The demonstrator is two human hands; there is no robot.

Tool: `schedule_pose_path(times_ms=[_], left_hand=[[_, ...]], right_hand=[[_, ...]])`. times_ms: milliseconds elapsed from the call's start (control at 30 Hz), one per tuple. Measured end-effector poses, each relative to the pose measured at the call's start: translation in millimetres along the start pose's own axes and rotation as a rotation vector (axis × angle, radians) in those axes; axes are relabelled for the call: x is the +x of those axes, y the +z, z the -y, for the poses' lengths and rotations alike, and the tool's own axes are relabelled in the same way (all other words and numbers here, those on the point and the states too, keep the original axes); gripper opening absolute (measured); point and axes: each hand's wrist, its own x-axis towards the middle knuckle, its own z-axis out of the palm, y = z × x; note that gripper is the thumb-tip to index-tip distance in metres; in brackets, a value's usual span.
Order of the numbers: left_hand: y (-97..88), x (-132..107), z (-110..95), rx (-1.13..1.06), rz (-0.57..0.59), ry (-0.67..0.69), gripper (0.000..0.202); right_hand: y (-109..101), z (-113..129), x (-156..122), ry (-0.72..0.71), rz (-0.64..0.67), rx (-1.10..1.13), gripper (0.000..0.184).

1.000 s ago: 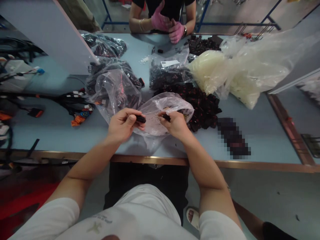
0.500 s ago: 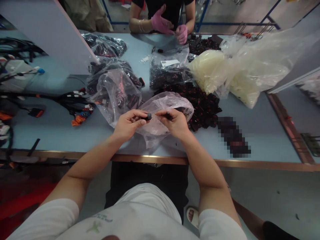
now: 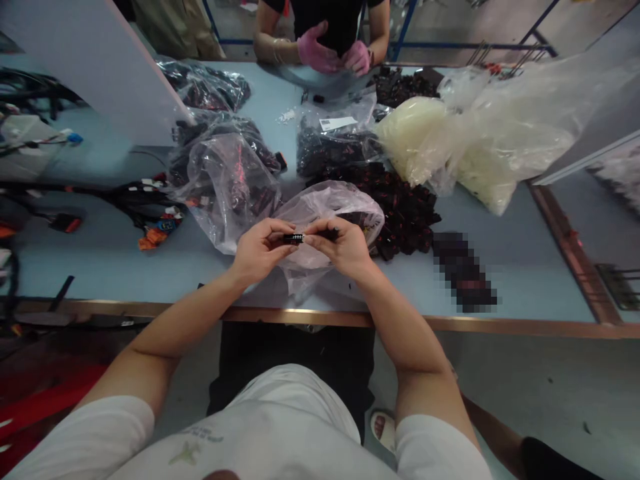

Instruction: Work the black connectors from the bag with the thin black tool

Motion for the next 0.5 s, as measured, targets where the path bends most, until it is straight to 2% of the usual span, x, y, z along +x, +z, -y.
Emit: schedule_pose_path(times_ms=[100, 167, 367, 500], left_hand=[[-1.1, 0.2, -3.1, 0.139, -0.007, 0.127, 0.020], [-1.5, 0.1, -4.1, 0.165, 0.003, 0.162, 0.018], [0.8, -3.6, -5.3, 0.021, 0.057, -0.020, 0.039], [1.4, -5.9, -9.7, 0.084, 0.057, -0.029, 0.028]], right_hand=[[1.0, -0.6, -0.1, -0.055, 0.012, -0.027, 0.025], [1.4, -0.2, 0.2, -0.092, 0.031, -0.047, 0.026], [0.3, 3.1, 1.3, -0.099, 0.065, -0.040, 0.034], [-0.9, 4.4, 1.4, -0.104, 0.088, -0.066, 0.036]])
